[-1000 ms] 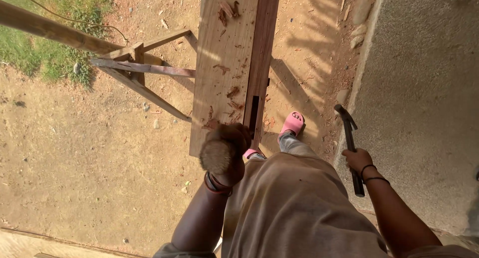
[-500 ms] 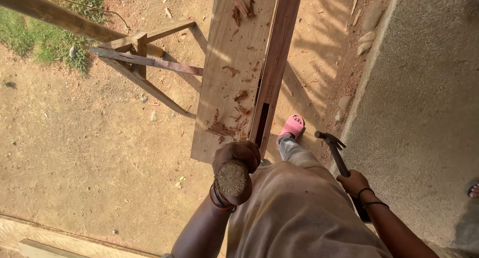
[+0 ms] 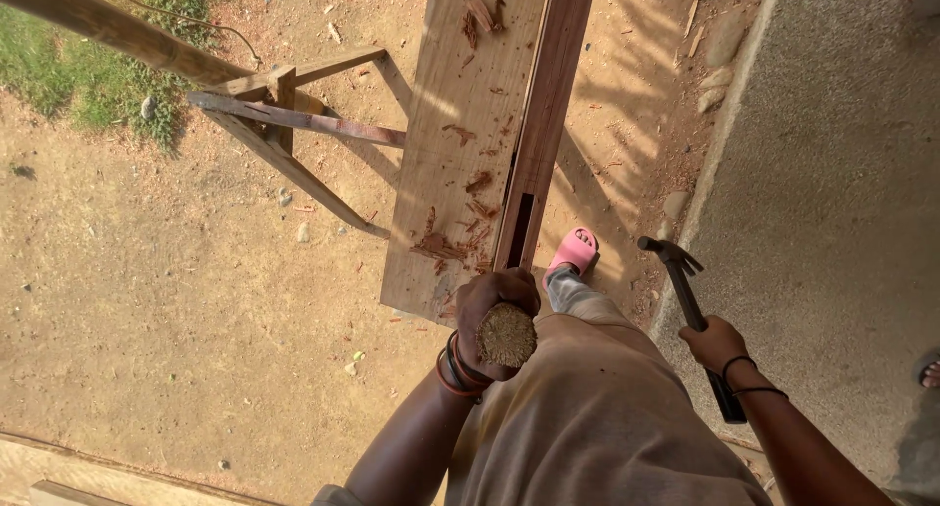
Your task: Chisel a rectangular mortise into a wooden beam using a hammer and chisel.
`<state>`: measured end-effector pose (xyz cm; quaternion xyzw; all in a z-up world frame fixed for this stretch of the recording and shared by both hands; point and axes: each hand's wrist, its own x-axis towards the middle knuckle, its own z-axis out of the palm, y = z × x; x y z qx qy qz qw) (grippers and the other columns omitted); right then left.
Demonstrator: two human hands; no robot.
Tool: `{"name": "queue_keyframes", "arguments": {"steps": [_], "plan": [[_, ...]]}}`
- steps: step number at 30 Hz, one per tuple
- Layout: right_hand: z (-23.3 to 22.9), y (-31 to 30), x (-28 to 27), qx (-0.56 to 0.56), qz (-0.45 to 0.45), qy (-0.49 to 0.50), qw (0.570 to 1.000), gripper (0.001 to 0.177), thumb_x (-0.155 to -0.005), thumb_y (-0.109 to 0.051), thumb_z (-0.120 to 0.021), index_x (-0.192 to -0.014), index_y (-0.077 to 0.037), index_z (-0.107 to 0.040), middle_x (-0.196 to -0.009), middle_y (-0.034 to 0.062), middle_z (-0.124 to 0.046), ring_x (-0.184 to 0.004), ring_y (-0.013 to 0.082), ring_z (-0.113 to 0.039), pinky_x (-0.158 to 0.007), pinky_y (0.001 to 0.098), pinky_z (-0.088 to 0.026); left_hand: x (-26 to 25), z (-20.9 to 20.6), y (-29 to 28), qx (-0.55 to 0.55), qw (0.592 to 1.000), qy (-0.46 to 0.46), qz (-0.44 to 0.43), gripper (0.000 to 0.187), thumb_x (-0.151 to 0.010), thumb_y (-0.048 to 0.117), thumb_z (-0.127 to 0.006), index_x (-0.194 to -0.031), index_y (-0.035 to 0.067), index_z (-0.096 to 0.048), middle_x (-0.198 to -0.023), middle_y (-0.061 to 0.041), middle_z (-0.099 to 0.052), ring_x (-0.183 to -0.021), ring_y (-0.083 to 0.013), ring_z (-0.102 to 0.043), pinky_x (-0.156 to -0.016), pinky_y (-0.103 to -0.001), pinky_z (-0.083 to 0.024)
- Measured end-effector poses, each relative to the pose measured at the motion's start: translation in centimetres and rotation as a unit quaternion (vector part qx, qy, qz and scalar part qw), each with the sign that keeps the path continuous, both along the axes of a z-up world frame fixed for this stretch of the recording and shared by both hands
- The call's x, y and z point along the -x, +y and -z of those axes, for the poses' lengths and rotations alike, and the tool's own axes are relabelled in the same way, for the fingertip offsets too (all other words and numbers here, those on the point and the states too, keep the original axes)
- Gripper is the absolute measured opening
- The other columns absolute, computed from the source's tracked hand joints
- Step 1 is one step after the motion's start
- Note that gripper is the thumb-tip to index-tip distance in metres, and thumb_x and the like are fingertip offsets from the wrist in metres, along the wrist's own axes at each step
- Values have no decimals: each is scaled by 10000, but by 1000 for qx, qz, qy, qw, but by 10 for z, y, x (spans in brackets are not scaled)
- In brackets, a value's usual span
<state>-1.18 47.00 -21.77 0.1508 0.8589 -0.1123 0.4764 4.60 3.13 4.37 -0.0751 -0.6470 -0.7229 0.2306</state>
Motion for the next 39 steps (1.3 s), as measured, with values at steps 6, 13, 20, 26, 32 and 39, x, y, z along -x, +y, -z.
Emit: {"name": "queue_keyframes", "arguments": {"steps": [6,13,20,26,32,39], "plan": [[-148,-89,55,127,-60,178,974,270,-889,-275,-714,-986,-32,-648,-746,123,-647,-649,231,-637,-618,411,-538,2,12,2,2,1000,-7,-6,579,-1056,524,-492,-1033,-52,-539,-830,-112,-597,-702,-206,-578,-640,-323,-457],[-383,-166,61,307,-207,449,813,250,-896,-207,-741,-1003,-63,-567,-681,48,-611,-588,174,-659,-562,348,-528,6,38,-2,93,990,61,-88,693,-1124,606,-386,-1092,-53,-599,-922,-112,-649,-802,-224,-639,-705,-346,-502],[-455,-196,10,211,-361,373,828,383,-819,-261,-801,-1050,-105,-538,-642,104,-680,-536,271,-698,-500,426,-528,9,101,-3,-34,999,3,-20,630,-1100,590,-432,-1105,-19,-589,-851,-36,-571,-687,-111,-495,-616,-268,-384],[-462,-189,1,188,-340,349,852,361,-815,-271,-803,-1021,-104,-558,-568,97,-661,-477,258,-685,-451,419,-520,18,52,1,-44,998,51,-4,596,-1116,546,-429,-1155,-43,-511,-883,-9,-573,-752,-101,-485,-671,-259,-400],[-513,-178,11,228,-309,551,741,233,-944,-208,-734,-1026,-89,-551,-559,35,-530,-481,132,-569,-471,331,-461,24,28,-2,-15,998,68,1,646,-1088,609,-406,-1128,-17,-562,-741,28,-490,-607,-41,-391,-538,-232,-304],[-399,-196,-2,81,-375,241,891,370,-892,-200,-695,-1137,-64,-454,-649,116,-655,-601,286,-707,-555,459,-529,28,12,0,8,995,95,-4,669,-1110,572,-401,-1340,-47,-510,-813,27,-481,-718,-39,-406,-632,-236,-321]]}}
